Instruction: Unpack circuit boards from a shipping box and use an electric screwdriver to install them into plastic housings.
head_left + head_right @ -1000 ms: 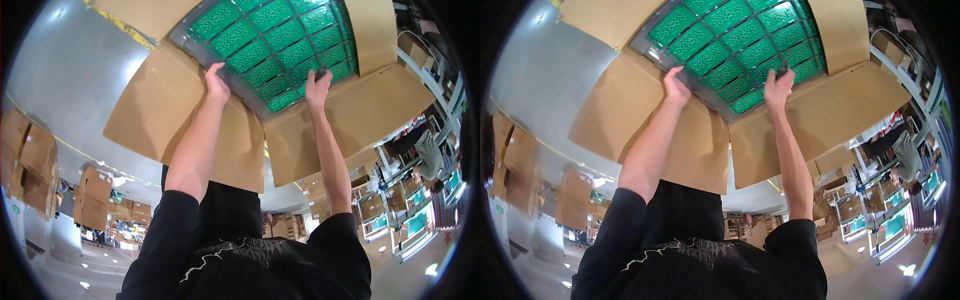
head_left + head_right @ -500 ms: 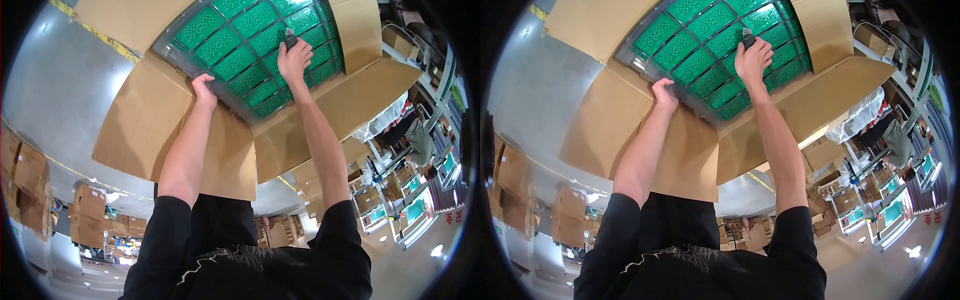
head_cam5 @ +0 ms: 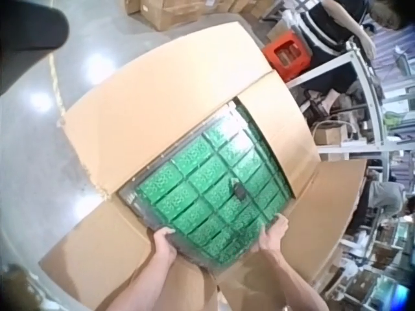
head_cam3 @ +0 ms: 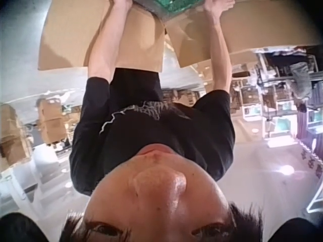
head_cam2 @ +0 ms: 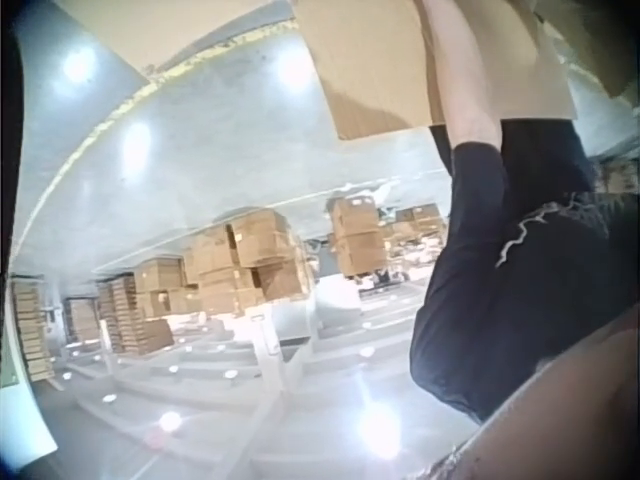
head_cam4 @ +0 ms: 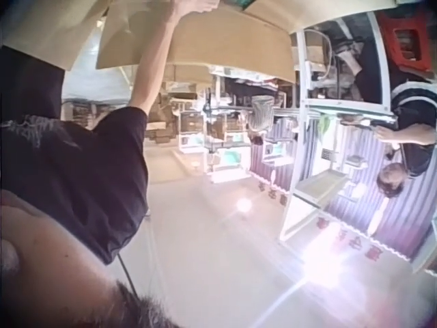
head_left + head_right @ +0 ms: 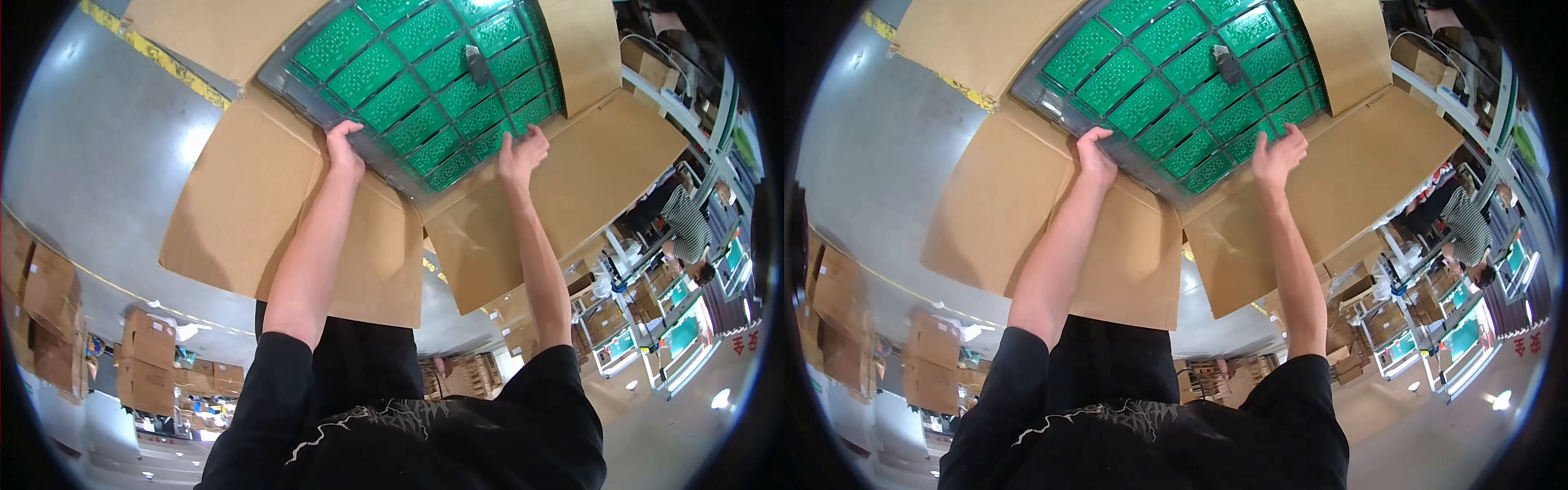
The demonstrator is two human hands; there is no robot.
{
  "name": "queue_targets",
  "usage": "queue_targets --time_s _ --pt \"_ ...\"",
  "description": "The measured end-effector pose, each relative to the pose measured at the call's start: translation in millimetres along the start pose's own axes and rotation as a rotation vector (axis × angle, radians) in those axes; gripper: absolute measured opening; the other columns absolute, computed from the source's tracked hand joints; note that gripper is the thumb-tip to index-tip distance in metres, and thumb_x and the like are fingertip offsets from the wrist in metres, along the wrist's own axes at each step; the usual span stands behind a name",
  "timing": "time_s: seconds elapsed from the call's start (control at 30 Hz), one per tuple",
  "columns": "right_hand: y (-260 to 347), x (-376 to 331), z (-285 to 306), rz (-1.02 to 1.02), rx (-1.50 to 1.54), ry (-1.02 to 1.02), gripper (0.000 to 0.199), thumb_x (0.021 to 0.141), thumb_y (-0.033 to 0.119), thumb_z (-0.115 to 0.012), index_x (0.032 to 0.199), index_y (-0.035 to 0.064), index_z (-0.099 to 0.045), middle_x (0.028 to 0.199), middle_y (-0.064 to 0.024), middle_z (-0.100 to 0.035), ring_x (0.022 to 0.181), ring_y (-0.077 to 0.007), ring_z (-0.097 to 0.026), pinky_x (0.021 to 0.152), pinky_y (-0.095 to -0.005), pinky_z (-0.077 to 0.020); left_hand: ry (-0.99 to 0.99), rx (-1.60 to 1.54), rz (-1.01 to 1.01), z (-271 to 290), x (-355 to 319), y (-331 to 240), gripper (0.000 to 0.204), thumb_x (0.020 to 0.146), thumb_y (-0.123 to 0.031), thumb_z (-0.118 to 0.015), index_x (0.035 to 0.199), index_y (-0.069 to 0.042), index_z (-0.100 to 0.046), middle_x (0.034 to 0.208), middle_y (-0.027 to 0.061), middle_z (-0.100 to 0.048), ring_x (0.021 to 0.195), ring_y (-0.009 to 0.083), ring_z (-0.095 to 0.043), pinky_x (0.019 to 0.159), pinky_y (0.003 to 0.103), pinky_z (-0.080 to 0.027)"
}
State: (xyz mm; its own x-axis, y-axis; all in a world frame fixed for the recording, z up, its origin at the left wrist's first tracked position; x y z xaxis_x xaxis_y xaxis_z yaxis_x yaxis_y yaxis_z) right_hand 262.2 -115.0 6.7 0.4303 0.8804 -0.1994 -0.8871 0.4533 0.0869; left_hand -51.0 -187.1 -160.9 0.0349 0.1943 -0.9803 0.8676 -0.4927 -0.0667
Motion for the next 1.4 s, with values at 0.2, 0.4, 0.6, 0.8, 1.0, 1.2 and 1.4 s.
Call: queue_targets --time_s 0.2,0.4,0.6,0.8,1.0,1.2,1.4 --pt "-13 -52 75 0.132 -0.378 0.112 0.047 0.075 0.013 -0.062 0.12 0.0062 -0.048 0.127 -0.0206 -0.042 0.122 -0.0368 -0.038 0.102 -0.0483 -0.0277 0.037 0.06 0.058 -1 -15 -14 0.029 0.068 -0.013 -0.056 0.097 -0.008 -0.058 0.102 0.0049 -0.062 0.098 0.0253 -0.054 0.091 0.04 -0.039" --pt "-65 -112 67 0.073 -0.469 0.05 0.048 0.082 0.018 -0.056 0.128 0.0079 -0.044 0.139 -0.016 -0.038 0.134 -0.0314 -0.03 0.107 -0.0485 -0.0222 0.229 0.129 0.067 -18 -30 -23 0.037 0.074 -0.017 -0.056 0.11 -0.006 -0.053 0.113 0.0057 -0.058 0.106 0.0255 -0.051 0.096 0.04 -0.035" --pt "-146 -160 -51 -0.064 0.049 0.07 0.06 0.092 0.031 -0.047 0.142 0.0047 -0.026 0.148 -0.0206 -0.022 0.139 -0.0342 -0.018 0.111 -0.0496 -0.0153 0.411 0.218 0.137 -23 -36 -14 0.04 0.078 -0.017 -0.062 0.115 -0.009 -0.049 0.119 0.005 -0.054 0.112 0.0245 -0.048 0.101 0.042 -0.033" --pt "-97 -147 -75 -0.573 0.031 -0.186 0.074 0.089 0.045 -0.047 0.142 0.0004 -0.022 0.149 -0.0215 -0.018 0.14 -0.0366 -0.012 0.112 -0.0504 -0.0113 0.41 0.302 0.156 -25 -37 -20 0.04 0.081 -0.017 -0.06 0.118 -0.007 -0.049 0.119 0.0059 -0.054 0.113 0.0248 -0.048 0.101 0.043 -0.033" --pt "-83 -151 -63 -0.512 0.054 -0.304 0.072 0.087 0.043 -0.048 0.141 0.0007 -0.025 0.149 -0.02 -0.02 0.14 -0.0349 -0.013 0.112 -0.0524 -0.0098 0.458 0.329 0.088 -24 -46 -19 0.041 0.083 -0.021 -0.061 0.12 -0.008 -0.048 0.122 0.0069 -0.053 0.112 0.0249 -0.048 0.1 0.042 -0.032" --pt "-87 -150 -58 -0.487 0.067 -0.329 0.072 0.083 0.038 -0.052 0.14 0.0009 -0.029 0.149 -0.0201 -0.02 0.14 -0.0351 -0.013 0.111 -0.0536 -0.0098 0.351 0.511 -0.117 -16 -82 -18 0.039 0.087 -0.034 -0.058 0.117 -0.011 -0.05 0.119 0.0052 -0.055 0.109 0.0256 -0.05 0.1 0.045 -0.034" --pt "-87 -151 -62 -0.479 0.144 -0.302 0.069 0.083 0.035 -0.052 0.139 0.0012 -0.03 0.149 -0.0204 -0.019 0.14 -0.0358 -0.012 0.111 -0.0543 -0.0086 0.474 0.404 -0.214 -29 -121 -14 0.053 0.086 -0.028 -0.063 0.13 -0.009 -0.042 0.127 0.0037 -0.05 0.117 0.023 -0.046 0.104 0.041 -0.031"
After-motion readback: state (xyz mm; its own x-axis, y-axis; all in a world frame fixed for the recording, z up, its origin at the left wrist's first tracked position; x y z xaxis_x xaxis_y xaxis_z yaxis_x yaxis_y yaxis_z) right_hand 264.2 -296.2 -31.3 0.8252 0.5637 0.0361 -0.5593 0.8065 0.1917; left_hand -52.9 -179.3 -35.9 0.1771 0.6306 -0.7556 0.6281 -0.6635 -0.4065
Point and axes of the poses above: each hand's wrist, its own x-axis towards the middle knuckle, its own z-axis out of the back of the hand, y = z × x, the point moved 7 cm from there along x, towards the middle knuckle
